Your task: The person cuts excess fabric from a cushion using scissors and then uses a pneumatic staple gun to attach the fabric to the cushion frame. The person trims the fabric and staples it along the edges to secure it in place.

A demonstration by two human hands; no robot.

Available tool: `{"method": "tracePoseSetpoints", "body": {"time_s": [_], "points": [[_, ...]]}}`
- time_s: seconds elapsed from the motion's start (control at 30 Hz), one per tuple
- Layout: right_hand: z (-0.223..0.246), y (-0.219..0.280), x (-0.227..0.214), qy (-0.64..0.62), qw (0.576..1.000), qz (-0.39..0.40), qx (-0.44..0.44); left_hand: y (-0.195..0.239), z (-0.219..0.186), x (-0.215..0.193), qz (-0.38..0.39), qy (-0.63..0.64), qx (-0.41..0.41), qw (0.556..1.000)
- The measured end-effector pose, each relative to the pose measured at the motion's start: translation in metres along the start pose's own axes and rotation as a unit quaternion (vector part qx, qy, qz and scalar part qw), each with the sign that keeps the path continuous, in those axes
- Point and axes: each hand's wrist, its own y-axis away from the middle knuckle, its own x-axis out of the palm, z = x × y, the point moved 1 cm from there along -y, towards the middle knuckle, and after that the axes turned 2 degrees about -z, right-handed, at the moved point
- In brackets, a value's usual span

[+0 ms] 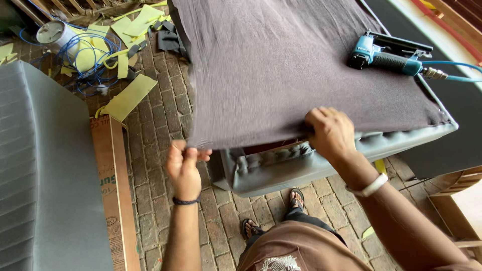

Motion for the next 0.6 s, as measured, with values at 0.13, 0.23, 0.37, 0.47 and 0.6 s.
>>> {"method": "tracePoseSetpoints", "body": {"time_s": [0.13,0.23,0.37,0.47,0.6], "points": [[0.025,0.035,-0.019,-0.133,0.988,-0.007,-0.077,0.049,0.033,-0.009,-0.084,0.046,-0.193,0.977],[0.050,0.036,-0.031,-0.179,0.977,-0.027,-0.114,0.058,0.041,-0.010,-0.134,0.070,-0.217,0.964],[0.082,0.027,-0.020,-0.161,0.968,-0.077,-0.176,0.053,0.036,-0.013,-0.137,0.075,-0.188,0.970],[0.096,0.030,-0.005,-0.156,0.960,-0.102,-0.211,0.058,0.027,-0.011,-0.138,0.068,-0.187,0.970],[0.103,0.042,0.012,-0.158,0.955,-0.127,-0.215,0.061,0.012,-0.003,-0.167,0.073,-0.261,0.948]]}}
